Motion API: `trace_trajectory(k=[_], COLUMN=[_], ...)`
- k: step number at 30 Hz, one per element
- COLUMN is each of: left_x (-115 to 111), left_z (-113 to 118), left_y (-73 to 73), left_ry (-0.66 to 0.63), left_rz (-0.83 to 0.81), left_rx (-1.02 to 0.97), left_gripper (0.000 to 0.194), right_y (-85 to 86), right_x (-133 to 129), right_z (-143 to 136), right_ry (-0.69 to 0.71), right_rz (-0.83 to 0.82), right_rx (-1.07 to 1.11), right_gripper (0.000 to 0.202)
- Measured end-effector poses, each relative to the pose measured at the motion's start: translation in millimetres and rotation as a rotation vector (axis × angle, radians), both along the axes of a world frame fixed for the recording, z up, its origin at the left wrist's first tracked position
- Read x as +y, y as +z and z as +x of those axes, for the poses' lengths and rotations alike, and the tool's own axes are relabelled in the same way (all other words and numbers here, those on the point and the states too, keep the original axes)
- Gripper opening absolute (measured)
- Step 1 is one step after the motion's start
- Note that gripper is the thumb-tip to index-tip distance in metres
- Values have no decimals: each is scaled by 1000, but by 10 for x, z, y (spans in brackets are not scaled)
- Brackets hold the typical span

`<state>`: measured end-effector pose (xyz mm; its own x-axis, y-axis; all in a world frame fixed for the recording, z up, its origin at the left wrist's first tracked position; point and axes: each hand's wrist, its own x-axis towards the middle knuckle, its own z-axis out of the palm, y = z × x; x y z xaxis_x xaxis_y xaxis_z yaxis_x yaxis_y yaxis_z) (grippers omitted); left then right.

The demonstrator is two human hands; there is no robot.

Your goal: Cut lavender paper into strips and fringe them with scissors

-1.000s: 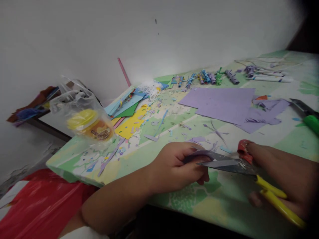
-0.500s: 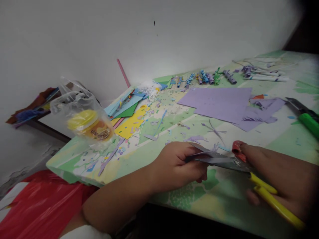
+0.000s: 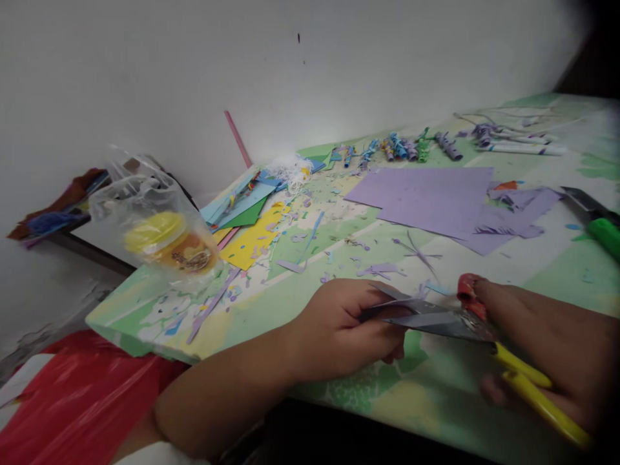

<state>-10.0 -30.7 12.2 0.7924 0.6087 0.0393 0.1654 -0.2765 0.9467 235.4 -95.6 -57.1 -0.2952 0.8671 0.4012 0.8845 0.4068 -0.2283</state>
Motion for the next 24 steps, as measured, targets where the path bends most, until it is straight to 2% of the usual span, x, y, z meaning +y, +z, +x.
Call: trace_trajectory(k=[3, 6, 17, 24], left_x=[2, 1, -11, 4], left_z=[4, 0, -5, 5], left_y=[4, 8, 6, -37], left_ry=[-4, -5, 36, 21], left_rz=[6, 13, 58, 180], left_rx=[-10, -17, -10, -26], left_gripper=[18, 19, 17, 18], right_y=[-57, -71, -88, -55], right_x=[-6, -16, -25, -32], right_z=[56, 72, 41, 33], right_ry=[81, 82, 55, 80], right_rz=[-19, -8, 22, 20], right_rx=[-169, -208, -211, -215], right_gripper=[53, 57, 58, 51])
